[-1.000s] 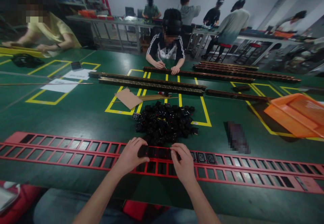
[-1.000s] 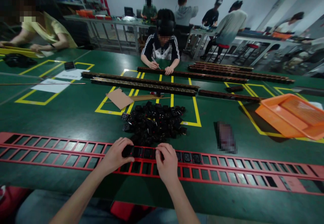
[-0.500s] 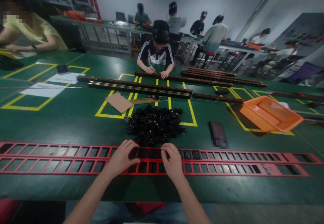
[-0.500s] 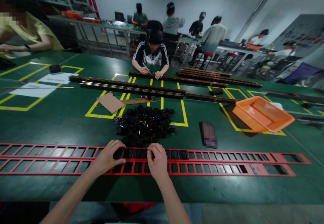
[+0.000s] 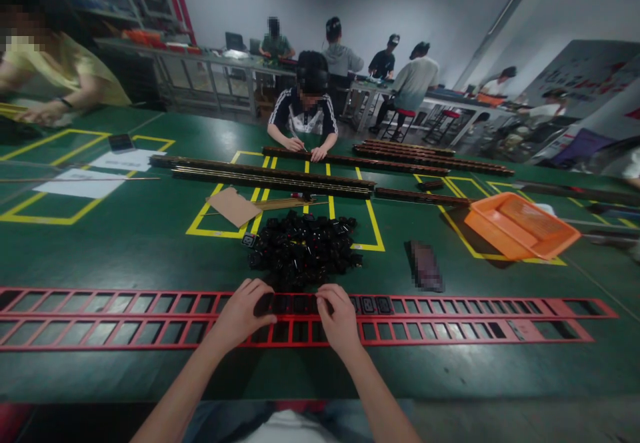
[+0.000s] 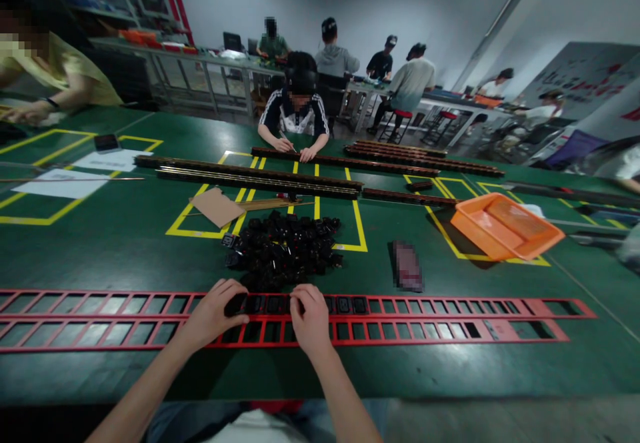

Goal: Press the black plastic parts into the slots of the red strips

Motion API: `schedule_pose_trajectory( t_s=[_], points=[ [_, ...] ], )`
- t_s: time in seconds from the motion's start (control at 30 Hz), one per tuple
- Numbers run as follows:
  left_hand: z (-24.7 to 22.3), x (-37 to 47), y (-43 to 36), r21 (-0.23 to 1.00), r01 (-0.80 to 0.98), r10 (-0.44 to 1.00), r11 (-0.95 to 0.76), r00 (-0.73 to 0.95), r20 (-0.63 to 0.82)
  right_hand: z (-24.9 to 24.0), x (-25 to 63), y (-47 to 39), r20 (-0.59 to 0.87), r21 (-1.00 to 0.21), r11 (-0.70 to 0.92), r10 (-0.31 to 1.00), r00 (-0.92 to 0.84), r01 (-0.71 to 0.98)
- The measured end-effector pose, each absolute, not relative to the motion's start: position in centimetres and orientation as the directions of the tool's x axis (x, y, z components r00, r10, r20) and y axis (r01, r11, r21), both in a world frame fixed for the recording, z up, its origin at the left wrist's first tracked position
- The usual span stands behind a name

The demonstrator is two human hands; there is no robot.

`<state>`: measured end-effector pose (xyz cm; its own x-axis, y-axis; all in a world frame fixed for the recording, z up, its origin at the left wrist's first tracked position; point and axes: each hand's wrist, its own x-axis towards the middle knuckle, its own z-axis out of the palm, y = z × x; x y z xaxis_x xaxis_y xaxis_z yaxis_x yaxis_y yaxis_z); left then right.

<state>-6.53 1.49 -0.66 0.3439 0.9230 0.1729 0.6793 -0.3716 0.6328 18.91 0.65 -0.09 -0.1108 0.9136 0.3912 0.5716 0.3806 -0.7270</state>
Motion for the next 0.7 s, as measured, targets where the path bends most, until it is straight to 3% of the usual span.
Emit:
schedule_pose_trajectory(
  t_s=[0.7],
  points=[
    [-0.04, -6.51, 1.50, 0.608, 0.678, 0.907, -0.412, 0.371, 0.200, -0.36, 18.47, 0.76, 0.438, -0.702, 0.394, 0.896, -0.077, 0.594]
  ],
)
